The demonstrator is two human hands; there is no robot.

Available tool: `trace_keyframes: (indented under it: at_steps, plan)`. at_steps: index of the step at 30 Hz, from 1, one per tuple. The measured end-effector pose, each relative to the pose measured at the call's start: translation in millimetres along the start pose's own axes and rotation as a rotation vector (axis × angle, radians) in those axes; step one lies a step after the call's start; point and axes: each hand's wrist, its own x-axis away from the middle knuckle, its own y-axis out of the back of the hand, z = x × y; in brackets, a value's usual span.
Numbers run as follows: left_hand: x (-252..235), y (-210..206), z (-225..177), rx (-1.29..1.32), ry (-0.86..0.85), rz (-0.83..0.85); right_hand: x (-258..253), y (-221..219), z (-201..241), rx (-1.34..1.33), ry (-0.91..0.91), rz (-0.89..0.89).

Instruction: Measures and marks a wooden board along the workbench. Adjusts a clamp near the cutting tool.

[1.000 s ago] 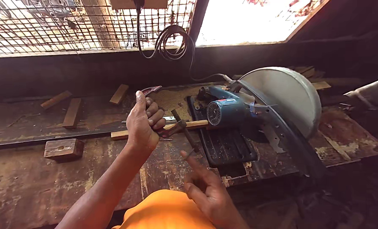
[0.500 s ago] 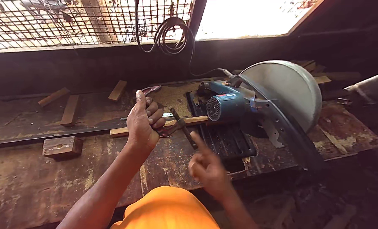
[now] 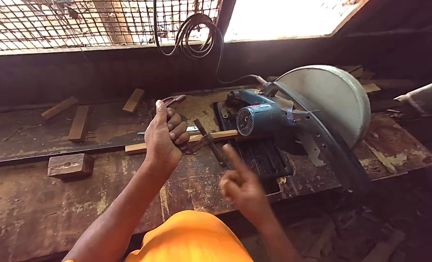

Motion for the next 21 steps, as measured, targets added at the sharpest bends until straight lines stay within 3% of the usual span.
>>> trace_keyframes:
  at_steps: [3,5,8,10,12,14,16,18,21]
  plan:
    - [-4.6,-3.8,-0.7,0.001,-0.004,0.004,12.5,-15.7,9.1,0.021,0.032,0.1]
    - [-3.0,-1.1,-1.2,0.003,-0.001,-0.013,10.3,-4.0,19.7,0.009,0.056,0.043]
    - [-2.1,-2.0,-1.7,0.0,-0.006,0.016,6.0,-6.4,-6.7,0.034,-0.053,0.041]
    - [-5.0,-5.1,-0.6,0.007,-0.001,0.013,12.1,-15.3,4.9,0.02,-0.004,0.107]
    - [-2.4,-3.6,0.7,0.015,0.012,-0.009,9.2,-4.3,19.5,0.001,0.05,0.046]
    - [0.3,-3.3,1.0,0.009,0.016,0.002,0.0,2.2,5.4,-0.002,0.001,-0.002]
    - [-2.2,-6.3,2.5,0.005,0.013,0.013,5.8,-9.6,-4.1,0.03,-0.029,0.074]
    - [-1.6,-4.9,3.2,0.011,0.016,-0.009,15.5,-15.3,14.1,-0.006,0.048,0.125]
    - [0.2,-3.2,2.0,0.004,0.024,-0.005,1.5,4.6,10.6,-0.02,0.014,0.002]
